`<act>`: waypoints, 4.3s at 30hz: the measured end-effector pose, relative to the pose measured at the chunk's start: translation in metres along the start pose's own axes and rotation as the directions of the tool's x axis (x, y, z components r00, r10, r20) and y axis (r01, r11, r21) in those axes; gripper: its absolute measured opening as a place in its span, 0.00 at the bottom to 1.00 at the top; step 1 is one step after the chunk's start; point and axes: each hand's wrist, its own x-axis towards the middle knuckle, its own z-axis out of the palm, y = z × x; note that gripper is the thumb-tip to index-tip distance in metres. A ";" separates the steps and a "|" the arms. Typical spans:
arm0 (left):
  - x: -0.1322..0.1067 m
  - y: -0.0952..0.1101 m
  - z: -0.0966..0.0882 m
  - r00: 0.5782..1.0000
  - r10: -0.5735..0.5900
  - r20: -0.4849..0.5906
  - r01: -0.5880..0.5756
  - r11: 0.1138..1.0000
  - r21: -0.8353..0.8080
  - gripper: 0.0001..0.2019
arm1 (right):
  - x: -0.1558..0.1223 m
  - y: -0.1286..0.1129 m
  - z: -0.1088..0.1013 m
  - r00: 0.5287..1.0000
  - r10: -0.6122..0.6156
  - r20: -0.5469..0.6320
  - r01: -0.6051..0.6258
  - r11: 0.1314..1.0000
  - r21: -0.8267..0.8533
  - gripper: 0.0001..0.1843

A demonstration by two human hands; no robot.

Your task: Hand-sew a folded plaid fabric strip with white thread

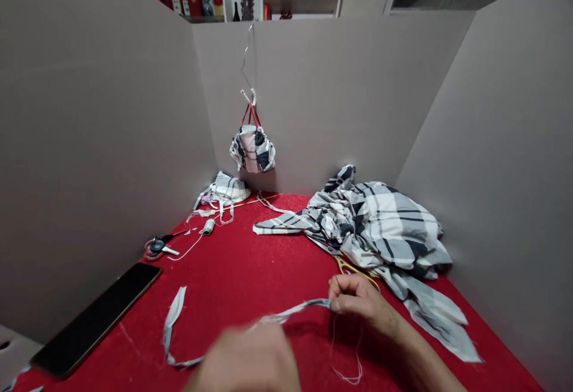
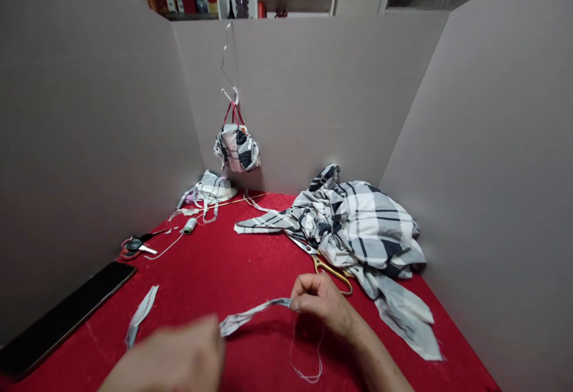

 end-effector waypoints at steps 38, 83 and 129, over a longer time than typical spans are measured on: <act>0.053 -0.060 -0.012 0.993 -0.049 0.112 0.073 0.972 -0.222 0.11 | 0.005 0.008 -0.007 0.992 0.125 0.009 -0.123 0.983 -0.137 0.06; 0.043 -0.060 -0.007 0.995 0.059 0.080 -0.030 0.944 -0.328 0.08 | 0.000 -0.004 -0.020 0.989 0.146 -0.024 -0.148 0.985 -0.093 0.08; 0.040 -0.051 0.002 0.993 -0.108 0.053 0.120 0.853 -0.508 0.08 | -0.003 -0.007 -0.017 0.998 0.053 0.024 -0.044 0.958 -0.285 0.11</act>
